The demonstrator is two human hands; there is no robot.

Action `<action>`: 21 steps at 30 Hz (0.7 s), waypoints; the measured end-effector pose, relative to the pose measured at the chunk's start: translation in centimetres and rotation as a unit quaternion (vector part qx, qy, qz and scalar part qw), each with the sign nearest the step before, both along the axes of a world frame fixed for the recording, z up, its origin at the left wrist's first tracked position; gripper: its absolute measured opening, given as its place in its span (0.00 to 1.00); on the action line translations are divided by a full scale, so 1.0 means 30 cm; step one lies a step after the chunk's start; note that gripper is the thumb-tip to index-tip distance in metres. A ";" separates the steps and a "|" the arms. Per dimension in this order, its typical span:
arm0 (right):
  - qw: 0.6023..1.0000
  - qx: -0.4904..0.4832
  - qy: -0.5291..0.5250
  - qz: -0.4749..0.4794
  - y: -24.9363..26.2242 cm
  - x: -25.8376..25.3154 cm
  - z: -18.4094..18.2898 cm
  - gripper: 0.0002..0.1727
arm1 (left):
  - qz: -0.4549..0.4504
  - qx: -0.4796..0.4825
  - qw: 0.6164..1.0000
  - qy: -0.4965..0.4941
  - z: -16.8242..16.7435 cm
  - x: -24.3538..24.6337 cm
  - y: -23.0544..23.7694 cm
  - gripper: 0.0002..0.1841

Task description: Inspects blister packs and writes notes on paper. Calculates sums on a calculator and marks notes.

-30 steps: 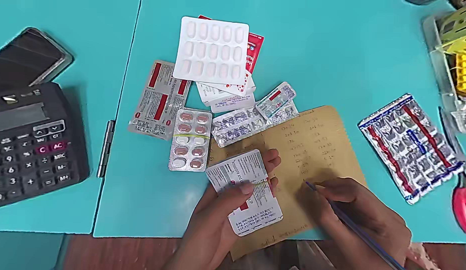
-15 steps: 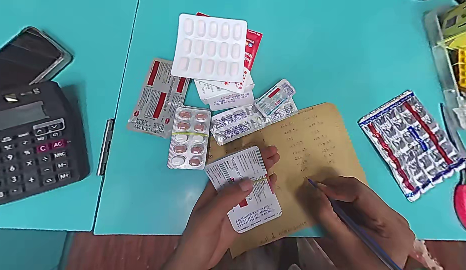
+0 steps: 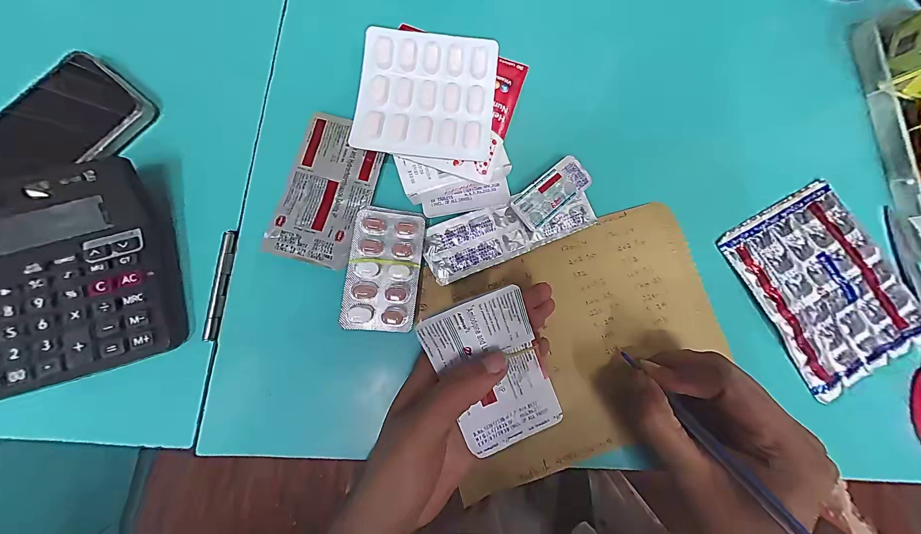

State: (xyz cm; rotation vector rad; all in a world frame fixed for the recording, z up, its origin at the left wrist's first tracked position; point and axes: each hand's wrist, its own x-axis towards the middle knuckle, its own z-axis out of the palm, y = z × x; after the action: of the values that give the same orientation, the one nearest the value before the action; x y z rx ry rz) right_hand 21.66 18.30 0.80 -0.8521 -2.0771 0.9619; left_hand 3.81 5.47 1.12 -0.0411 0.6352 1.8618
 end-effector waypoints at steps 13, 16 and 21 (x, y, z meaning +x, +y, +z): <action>1.000 -0.003 -0.005 -0.006 -0.001 0.004 0.012 0.02 | -0.010 0.027 1.000 0.008 -0.003 -0.008 0.004 0.21; 0.999 0.017 0.004 -0.027 -0.004 -0.002 0.000 0.02 | -0.007 0.010 1.000 0.007 0.000 -0.004 0.004 0.21; 0.999 0.025 0.000 -0.031 -0.010 -0.004 -0.001 0.02 | -0.006 0.007 1.000 0.004 -0.006 -0.005 -0.004 0.21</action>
State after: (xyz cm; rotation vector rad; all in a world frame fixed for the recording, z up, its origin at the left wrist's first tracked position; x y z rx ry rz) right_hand 21.54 18.00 0.76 -0.8858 -2.0531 0.8729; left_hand 3.65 5.36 0.94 -0.0214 0.6261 1.8559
